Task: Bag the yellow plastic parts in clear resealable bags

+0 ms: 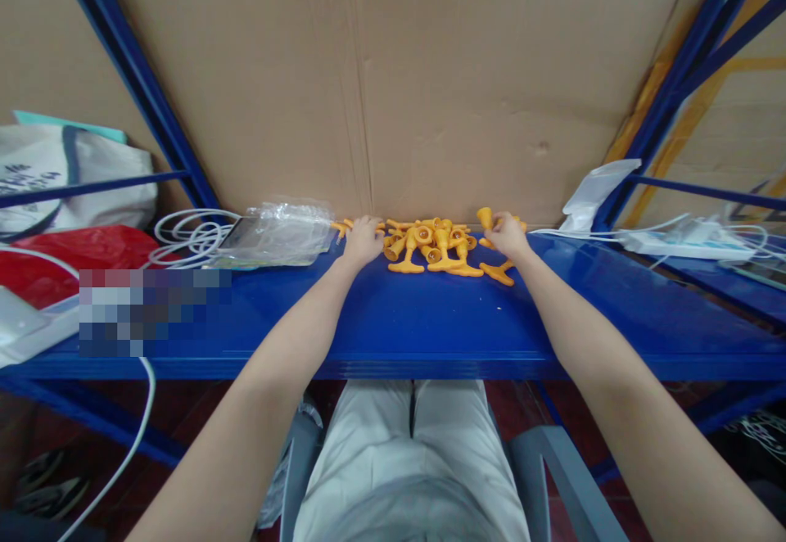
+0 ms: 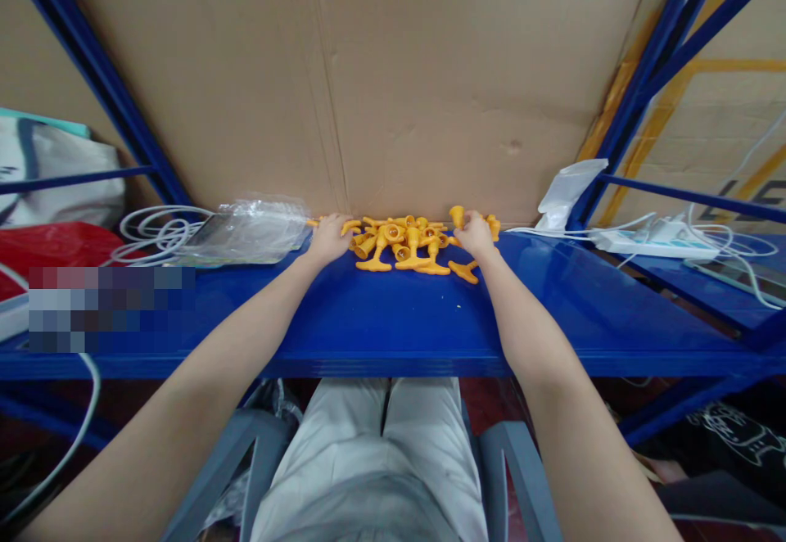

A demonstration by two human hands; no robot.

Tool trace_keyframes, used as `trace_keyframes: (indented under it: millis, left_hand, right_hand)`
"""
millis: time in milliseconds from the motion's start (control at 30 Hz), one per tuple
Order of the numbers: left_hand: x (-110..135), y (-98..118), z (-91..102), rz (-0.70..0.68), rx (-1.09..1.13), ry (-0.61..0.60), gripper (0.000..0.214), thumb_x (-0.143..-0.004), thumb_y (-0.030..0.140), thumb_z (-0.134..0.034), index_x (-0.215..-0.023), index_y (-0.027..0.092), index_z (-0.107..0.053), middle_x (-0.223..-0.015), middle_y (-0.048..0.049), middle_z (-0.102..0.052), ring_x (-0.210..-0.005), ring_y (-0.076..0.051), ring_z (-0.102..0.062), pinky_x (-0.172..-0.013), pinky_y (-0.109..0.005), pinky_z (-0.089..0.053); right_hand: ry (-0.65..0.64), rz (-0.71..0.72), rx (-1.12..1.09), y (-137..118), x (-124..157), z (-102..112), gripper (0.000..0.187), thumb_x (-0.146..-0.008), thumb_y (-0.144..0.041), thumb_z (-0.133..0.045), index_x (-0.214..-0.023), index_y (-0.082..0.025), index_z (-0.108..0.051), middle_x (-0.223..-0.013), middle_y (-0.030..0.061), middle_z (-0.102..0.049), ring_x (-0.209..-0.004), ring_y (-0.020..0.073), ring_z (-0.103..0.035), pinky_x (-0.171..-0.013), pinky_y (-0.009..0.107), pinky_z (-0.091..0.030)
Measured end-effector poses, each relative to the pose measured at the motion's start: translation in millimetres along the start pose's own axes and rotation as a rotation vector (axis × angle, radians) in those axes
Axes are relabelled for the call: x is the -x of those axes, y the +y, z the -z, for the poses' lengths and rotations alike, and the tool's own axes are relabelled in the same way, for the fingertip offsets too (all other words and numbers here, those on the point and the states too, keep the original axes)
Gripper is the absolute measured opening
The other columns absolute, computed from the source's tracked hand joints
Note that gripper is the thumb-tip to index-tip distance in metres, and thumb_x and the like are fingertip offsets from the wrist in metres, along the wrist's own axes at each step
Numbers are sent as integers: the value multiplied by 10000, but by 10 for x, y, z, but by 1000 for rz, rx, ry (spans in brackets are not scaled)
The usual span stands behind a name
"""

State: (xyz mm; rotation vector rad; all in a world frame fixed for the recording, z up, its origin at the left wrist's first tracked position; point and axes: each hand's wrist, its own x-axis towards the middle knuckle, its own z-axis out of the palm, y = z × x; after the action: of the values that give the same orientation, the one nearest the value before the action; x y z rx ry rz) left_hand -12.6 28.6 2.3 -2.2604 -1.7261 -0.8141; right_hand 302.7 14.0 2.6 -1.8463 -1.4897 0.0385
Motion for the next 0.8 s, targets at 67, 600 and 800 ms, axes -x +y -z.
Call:
trace_keyframes:
  millis: [67, 600, 800]
  left_hand:
    - [7, 80, 34, -79, 39, 50, 402, -920, 206, -410, -1274, 187, -599, -1326, -122, -595, -1265, -282, -503, -1061, -452, -398]
    - [78, 350, -39, -579, 358, 30, 319, -947, 310, -475, -1204, 162, -591, -1372, -151, -537, -1239, -227, -562, -1015, -387, -484]
    - [69, 440, -35, -551, 287, -5, 219, -905, 194, -474, -1050, 154, -634, -1135, -119, -651, -1086, -215, -621, -964, -370, -495]
  right_hand:
    - [72, 6, -155, -83, 12, 17, 574, -787, -170, -555, -1352, -103, -484, -1048, 124, -712, -905, 219, -679, -792, 315, -514]
    - [-421, 352, -1003, -839, 591, -115, 311, -653, -406, -791, -840, -189, -671, -892, 58, -730, -892, 214, -693, -886, 390, -561]
    - [-467, 329, -1082, -812, 558, -140, 393, -680, -538, -766, -849, -200, -657, -865, 38, -717, -807, 182, -692, -839, 370, -575]
